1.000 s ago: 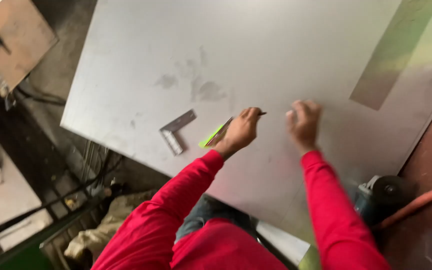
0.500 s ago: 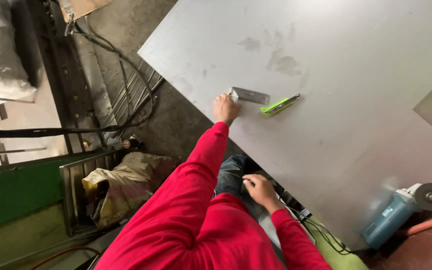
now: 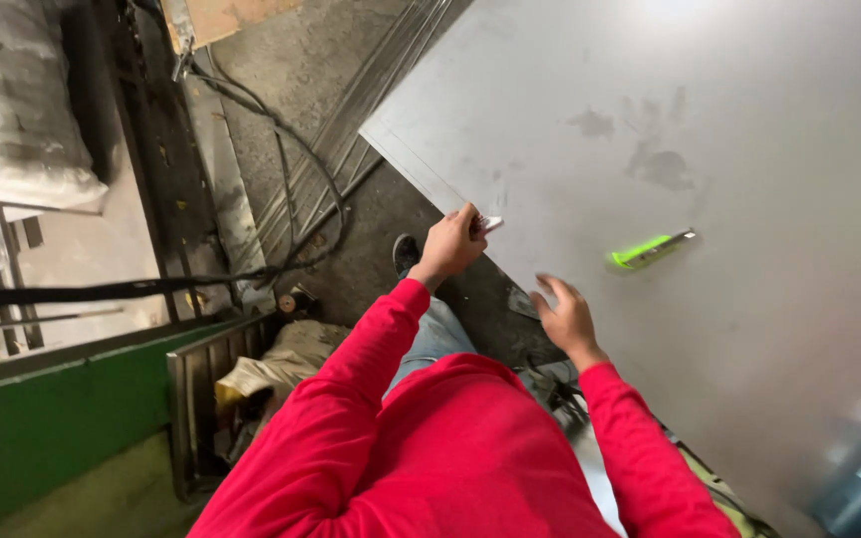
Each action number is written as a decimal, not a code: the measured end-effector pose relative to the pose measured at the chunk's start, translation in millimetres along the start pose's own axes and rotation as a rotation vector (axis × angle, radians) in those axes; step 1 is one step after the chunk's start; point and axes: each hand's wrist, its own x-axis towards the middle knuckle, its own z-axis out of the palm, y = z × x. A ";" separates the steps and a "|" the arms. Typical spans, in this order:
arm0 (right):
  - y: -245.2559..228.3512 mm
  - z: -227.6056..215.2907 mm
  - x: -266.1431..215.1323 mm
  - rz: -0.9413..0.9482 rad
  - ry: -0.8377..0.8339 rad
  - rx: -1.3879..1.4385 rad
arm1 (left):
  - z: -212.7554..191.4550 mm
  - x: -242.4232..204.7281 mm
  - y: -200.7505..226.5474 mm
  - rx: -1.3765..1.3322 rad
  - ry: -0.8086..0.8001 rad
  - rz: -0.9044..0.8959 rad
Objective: The person uses a pencil, a try square, and a long metal ruler to draw straight lines and measure a large white sheet of material. They repeatedly reposition the tools to mark different sections of the sheet.
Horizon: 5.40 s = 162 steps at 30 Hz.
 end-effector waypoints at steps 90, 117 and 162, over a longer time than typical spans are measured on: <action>-106.3 236.9 310.6 -0.630 -0.166 -0.534 | -131.1 134.9 -271.3 -0.371 -0.180 -0.582; -107.9 236.5 310.4 -0.662 -0.104 -0.534 | -143.9 139.9 -276.9 -0.337 -0.121 -0.649; -118.5 231.2 310.7 -0.701 -0.008 -0.530 | -156.8 147.1 -195.4 -0.658 0.247 -0.269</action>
